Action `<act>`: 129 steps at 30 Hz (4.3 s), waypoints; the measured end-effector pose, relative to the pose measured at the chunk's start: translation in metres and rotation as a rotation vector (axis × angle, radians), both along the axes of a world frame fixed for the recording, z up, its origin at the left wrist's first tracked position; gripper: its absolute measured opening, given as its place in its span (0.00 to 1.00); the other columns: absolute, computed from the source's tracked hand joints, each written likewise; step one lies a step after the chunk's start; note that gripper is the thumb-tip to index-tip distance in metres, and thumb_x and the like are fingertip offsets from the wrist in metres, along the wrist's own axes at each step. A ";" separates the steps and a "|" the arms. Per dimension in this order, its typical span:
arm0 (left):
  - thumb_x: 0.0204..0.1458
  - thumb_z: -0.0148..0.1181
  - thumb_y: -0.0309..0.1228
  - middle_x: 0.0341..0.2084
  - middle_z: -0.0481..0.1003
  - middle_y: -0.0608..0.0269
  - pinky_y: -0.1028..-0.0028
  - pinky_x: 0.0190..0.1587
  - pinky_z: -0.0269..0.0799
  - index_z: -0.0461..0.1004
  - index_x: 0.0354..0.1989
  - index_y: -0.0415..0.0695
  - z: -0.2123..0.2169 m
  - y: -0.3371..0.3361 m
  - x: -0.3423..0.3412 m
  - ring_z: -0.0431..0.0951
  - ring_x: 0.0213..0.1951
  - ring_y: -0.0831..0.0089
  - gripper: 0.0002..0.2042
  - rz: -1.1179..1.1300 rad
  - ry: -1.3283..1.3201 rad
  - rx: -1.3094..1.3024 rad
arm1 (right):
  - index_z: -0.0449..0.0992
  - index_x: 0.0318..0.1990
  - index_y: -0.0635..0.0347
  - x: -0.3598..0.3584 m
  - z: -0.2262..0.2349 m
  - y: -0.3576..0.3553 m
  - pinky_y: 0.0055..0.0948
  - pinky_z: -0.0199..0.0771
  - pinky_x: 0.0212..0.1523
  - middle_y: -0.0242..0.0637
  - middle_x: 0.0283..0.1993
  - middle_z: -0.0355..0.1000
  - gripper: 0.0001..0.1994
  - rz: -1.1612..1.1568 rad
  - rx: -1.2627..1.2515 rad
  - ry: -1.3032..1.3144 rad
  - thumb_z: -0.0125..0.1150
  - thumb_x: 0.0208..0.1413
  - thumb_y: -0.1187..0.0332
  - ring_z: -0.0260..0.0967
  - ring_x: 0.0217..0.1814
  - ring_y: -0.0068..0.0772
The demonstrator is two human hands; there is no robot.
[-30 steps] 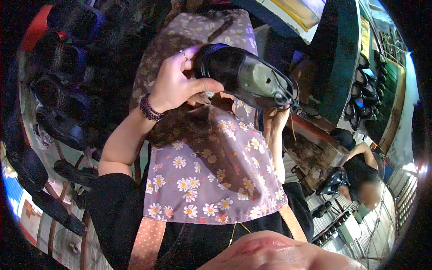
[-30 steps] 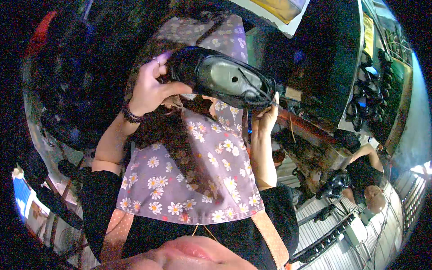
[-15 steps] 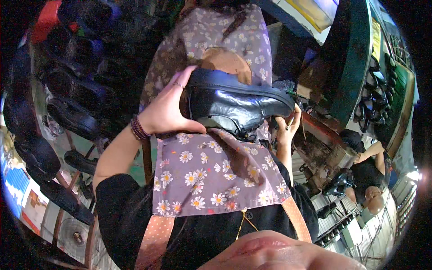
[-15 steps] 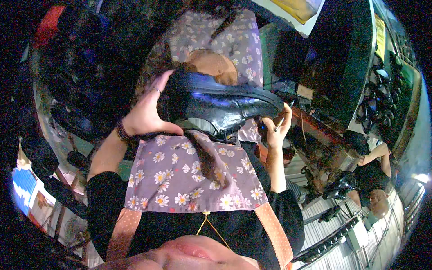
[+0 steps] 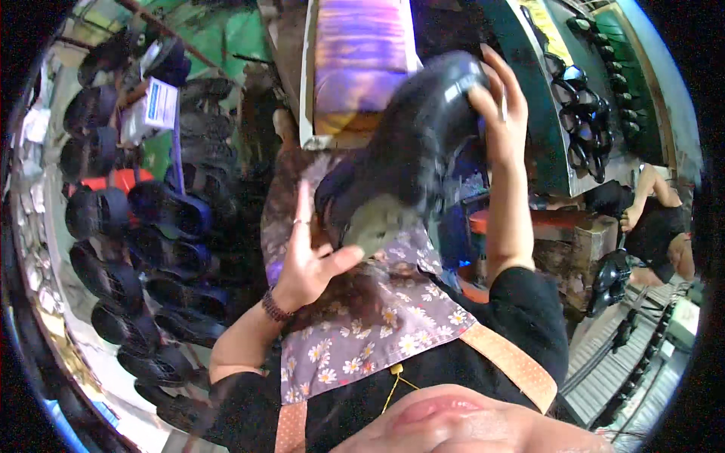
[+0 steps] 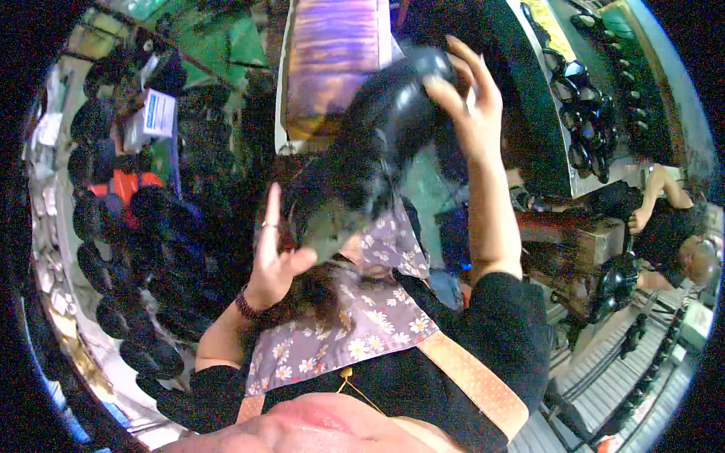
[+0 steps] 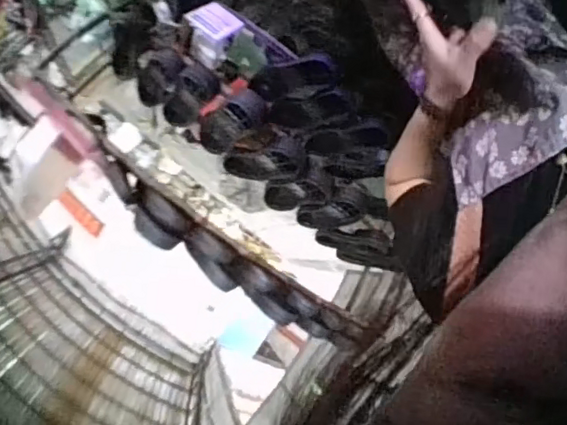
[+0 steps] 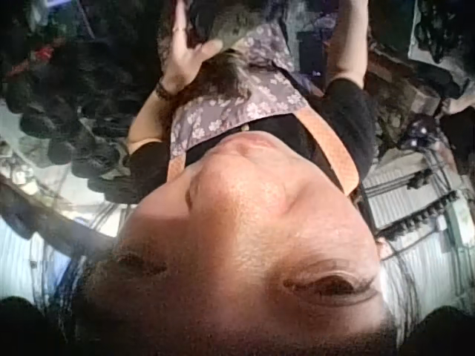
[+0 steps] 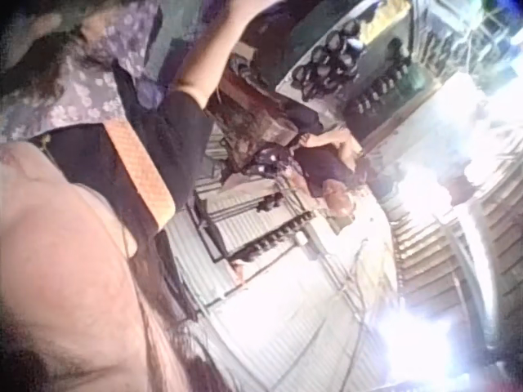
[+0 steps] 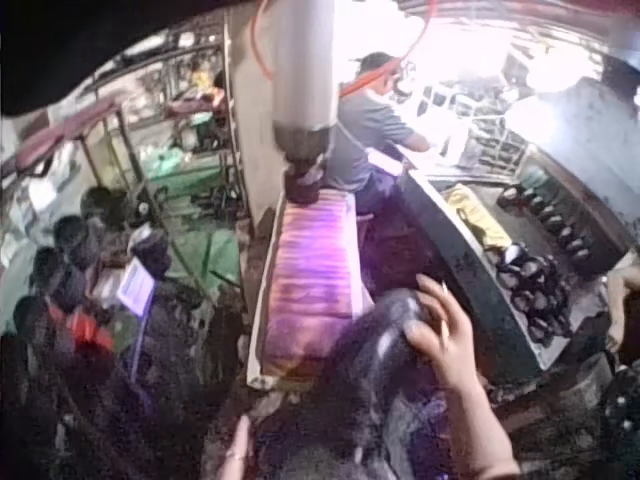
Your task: The person polishes the soles of black leather shoes using a rotating buffing machine. They handle the shoes one at a time, pressing the soles against the spinning brush to clean or smooth the surface, then place the finished shoes on a nearby table.
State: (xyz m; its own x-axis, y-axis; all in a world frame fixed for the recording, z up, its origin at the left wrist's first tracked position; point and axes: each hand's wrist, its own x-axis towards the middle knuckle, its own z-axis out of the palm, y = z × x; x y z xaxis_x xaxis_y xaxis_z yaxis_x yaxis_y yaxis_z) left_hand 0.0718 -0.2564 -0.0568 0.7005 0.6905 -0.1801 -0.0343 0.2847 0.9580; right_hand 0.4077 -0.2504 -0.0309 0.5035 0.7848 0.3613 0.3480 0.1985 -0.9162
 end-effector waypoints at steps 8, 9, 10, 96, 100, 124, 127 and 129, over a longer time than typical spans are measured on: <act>0.48 0.45 0.69 0.48 0.70 0.37 0.57 0.51 0.71 0.47 0.67 0.44 0.007 0.084 0.095 0.75 0.47 0.52 0.47 0.048 0.058 -0.371 | 0.73 0.52 0.62 0.025 -0.005 0.210 0.24 0.69 0.47 0.37 0.47 0.72 0.22 0.281 0.121 0.043 0.68 0.50 0.63 0.69 0.45 0.26; 0.47 0.40 0.73 0.47 0.71 0.33 0.55 0.54 0.69 0.47 0.67 0.42 0.010 0.096 0.104 0.75 0.47 0.49 0.49 0.035 0.127 -0.317 | 0.74 0.50 0.61 0.036 -0.037 0.229 0.25 0.69 0.48 0.36 0.47 0.72 0.21 0.309 0.161 -0.032 0.68 0.51 0.62 0.68 0.45 0.27; 0.47 0.40 0.72 0.46 0.71 0.33 0.55 0.53 0.70 0.45 0.67 0.43 0.013 0.110 0.092 0.76 0.47 0.49 0.49 0.033 0.198 -0.291 | 0.75 0.48 0.60 0.012 -0.060 0.242 0.25 0.68 0.48 0.35 0.43 0.73 0.19 0.132 0.248 -0.381 0.66 0.52 0.61 0.68 0.44 0.26; 0.58 0.38 0.60 0.69 0.47 0.64 0.47 0.67 0.38 0.45 0.69 0.50 -0.009 0.045 0.126 0.45 0.69 0.64 0.36 -0.004 -0.253 -0.413 | 0.79 0.34 0.62 -0.067 -0.047 0.035 0.31 0.64 0.38 0.38 0.27 0.72 0.06 -0.443 0.340 -0.126 0.60 0.48 0.73 0.68 0.31 0.35; 0.59 0.47 0.51 0.63 0.58 0.47 0.54 0.67 0.49 0.52 0.66 0.40 0.014 0.032 0.109 0.59 0.64 0.55 0.33 0.244 -0.289 0.152 | 0.79 0.32 0.61 -0.086 -0.054 0.062 0.32 0.61 0.39 0.37 0.27 0.72 0.05 -0.536 0.415 -0.088 0.61 0.46 0.75 0.67 0.33 0.36; 0.54 0.44 0.63 0.67 0.51 0.57 0.61 0.69 0.36 0.49 0.68 0.44 -0.024 0.003 0.079 0.48 0.68 0.63 0.41 0.074 -0.241 -0.345 | 0.79 0.31 0.64 -0.025 0.024 -0.043 0.23 0.66 0.29 0.33 0.26 0.74 0.07 0.084 -0.081 0.115 0.59 0.53 0.69 0.67 0.26 0.22; 0.50 0.47 0.65 0.70 0.45 0.58 0.61 0.70 0.34 0.45 0.70 0.45 -0.041 0.014 0.107 0.42 0.70 0.64 0.46 -0.100 -0.337 -0.385 | 0.78 0.30 0.67 -0.009 0.017 -0.023 0.22 0.64 0.26 0.33 0.23 0.72 0.09 -0.053 0.051 0.070 0.57 0.54 0.69 0.65 0.24 0.19; 0.45 0.51 0.68 0.71 0.42 0.58 0.57 0.69 0.36 0.44 0.70 0.45 -0.028 0.027 0.124 0.40 0.71 0.62 0.51 -0.202 -0.239 -0.364 | 0.77 0.29 0.70 -0.001 0.008 -0.002 0.21 0.63 0.24 0.32 0.21 0.71 0.11 -0.143 0.147 0.005 0.56 0.54 0.68 0.63 0.23 0.16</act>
State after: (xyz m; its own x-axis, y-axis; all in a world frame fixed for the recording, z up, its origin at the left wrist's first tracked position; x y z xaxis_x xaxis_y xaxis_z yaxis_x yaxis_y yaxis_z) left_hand 0.1958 -0.2293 -0.0852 0.8655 0.4581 -0.2026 -0.1504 0.6236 0.7671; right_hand 0.4070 -0.2527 -0.0224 0.6080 0.6446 0.4636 0.3773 0.2791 -0.8830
